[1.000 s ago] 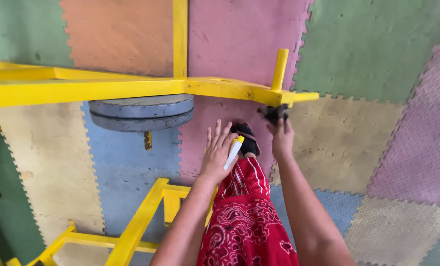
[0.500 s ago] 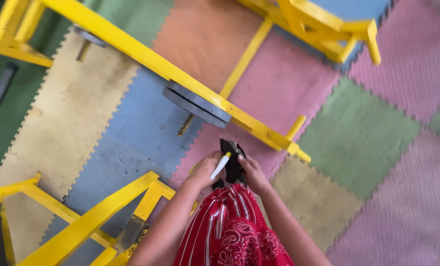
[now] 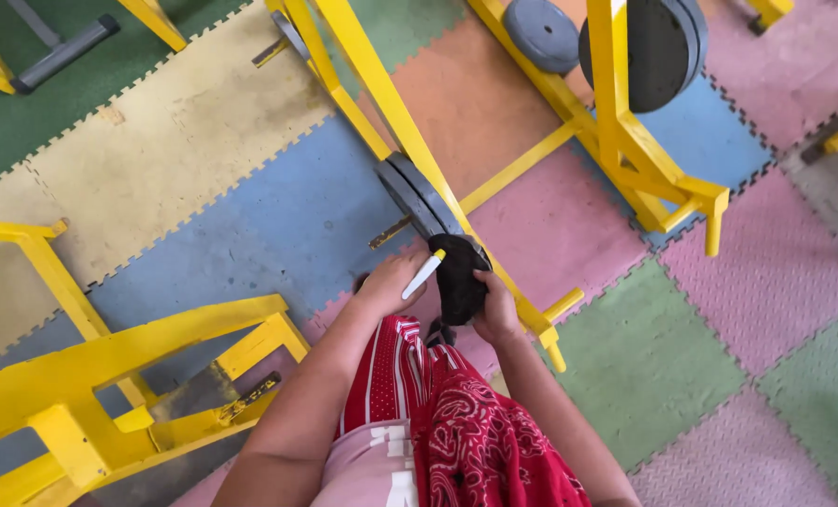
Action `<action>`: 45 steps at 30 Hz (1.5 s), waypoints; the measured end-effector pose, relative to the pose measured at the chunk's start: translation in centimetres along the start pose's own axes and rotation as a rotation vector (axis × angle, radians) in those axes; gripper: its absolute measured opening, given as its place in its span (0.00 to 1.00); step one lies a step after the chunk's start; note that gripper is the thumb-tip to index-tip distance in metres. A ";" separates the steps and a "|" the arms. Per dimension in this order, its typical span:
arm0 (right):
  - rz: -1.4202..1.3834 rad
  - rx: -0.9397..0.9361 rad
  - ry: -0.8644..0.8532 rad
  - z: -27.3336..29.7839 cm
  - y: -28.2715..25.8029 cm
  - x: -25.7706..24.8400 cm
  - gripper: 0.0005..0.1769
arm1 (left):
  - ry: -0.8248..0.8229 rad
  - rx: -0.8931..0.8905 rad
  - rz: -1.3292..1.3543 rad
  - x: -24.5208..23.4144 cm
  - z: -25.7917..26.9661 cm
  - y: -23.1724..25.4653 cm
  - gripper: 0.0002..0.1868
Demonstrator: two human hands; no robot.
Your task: Cleaning and wiping down various pieces of weight-training equipment and benches using a spray bottle and cloth.
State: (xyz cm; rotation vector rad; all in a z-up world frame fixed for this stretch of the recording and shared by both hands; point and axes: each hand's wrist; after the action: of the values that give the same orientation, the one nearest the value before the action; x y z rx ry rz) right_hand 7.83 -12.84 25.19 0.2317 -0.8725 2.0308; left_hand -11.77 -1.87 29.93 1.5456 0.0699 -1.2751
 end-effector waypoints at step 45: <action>1.263 -1.202 0.251 -35.3 -10.9 48.6 0.38 | 0.807 0.459 -0.016 -57.4 -37.2 -26.8 0.10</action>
State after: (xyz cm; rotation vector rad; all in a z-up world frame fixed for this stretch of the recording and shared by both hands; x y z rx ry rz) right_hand -6.52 46.45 27.18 -1.5216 -2.1832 1.9639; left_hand -27.82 67.44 48.08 2.3854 0.3206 -0.6224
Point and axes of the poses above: each hand's wrist, its own z-axis away from the middle knuckle, its own x-axis out of the palm, y = z × x, and after that the axes turned 7 degrees about y, right-handed
